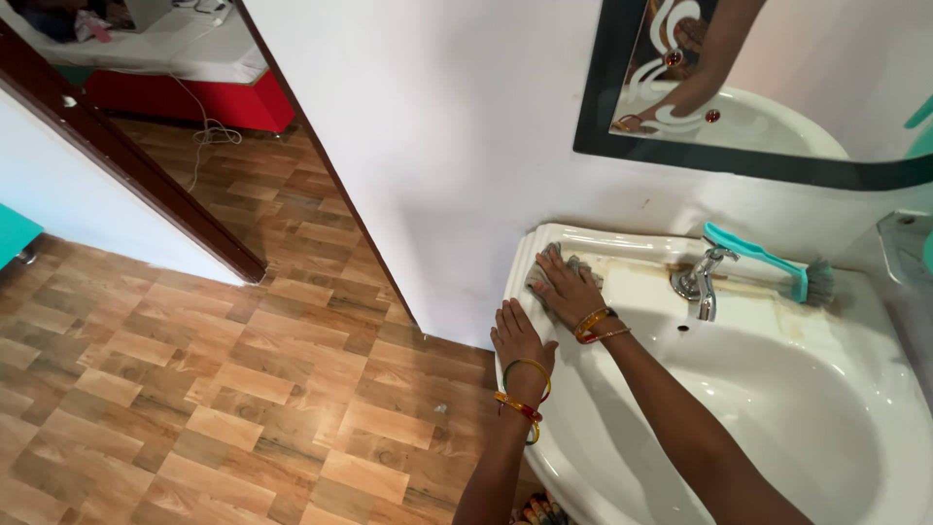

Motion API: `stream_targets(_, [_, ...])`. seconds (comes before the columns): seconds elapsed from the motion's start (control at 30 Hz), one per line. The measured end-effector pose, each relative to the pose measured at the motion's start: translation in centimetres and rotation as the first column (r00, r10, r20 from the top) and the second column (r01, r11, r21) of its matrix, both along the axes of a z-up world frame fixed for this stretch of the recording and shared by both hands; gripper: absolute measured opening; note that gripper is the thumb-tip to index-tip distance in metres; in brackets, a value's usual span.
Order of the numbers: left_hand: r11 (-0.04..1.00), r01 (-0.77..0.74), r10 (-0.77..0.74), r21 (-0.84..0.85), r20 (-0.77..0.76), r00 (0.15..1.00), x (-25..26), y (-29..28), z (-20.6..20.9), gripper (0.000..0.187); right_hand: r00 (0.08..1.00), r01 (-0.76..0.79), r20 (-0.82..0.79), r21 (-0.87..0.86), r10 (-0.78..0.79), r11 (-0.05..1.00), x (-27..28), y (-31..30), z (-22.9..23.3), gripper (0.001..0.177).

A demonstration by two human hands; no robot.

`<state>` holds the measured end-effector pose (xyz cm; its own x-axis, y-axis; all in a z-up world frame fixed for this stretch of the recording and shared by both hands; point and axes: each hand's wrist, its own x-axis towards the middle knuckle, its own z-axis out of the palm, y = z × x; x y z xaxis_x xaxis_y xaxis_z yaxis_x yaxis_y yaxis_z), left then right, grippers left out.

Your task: The person cleans a white bathroom sink using a cloth and a brush. They wipe the basin, faucet, and surrounding areas, occasionally rinsing the cloth under running water.

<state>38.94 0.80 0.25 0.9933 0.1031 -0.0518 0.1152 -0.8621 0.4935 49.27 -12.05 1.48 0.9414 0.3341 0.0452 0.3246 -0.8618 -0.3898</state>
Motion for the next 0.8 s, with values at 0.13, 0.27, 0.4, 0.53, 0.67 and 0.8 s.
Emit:
stream_targets(0.13, [1.0,0.006,-0.006,-0.001,-0.005,1.0,0.1,0.1,0.4,0.113,0.998,0.068,0.005,-0.072,-0.068,0.995,2.4,0.1,-1.2,0.069])
stream_targets(0.27, [0.999,0.029,-0.028,-0.03,0.008,1.0,-0.3,0.5,0.7,0.112,0.997,0.03,0.075,-0.045,-0.027,0.999,3.1,-1.2,-2.3,0.068])
stream_targets(0.4, [0.998,0.02,-0.02,-0.055,-0.006,1.0,-0.3,0.7,1.1,0.111,0.995,0.077,0.069,-0.189,-0.065,0.979,2.7,-2.9,-1.9,0.066])
stream_targets(0.53, [0.999,0.022,-0.022,-0.049,-0.014,1.0,-0.5,0.8,1.2,0.111,0.982,0.129,0.168,-0.285,-0.083,0.95,1.5,-4.5,-1.1,0.064])
stream_targets(0.67, [0.996,0.04,-0.037,-0.086,0.032,0.999,-0.7,1.0,0.9,0.111,0.957,0.222,0.25,-0.309,-0.146,0.925,0.5,-5.5,-1.4,0.067])
stream_targets(0.8, [0.997,0.032,-0.032,-0.071,0.0,1.0,-0.4,0.8,0.8,0.11,0.919,0.315,0.321,-0.251,-0.228,0.915,0.1,-6.9,-2.4,0.069])
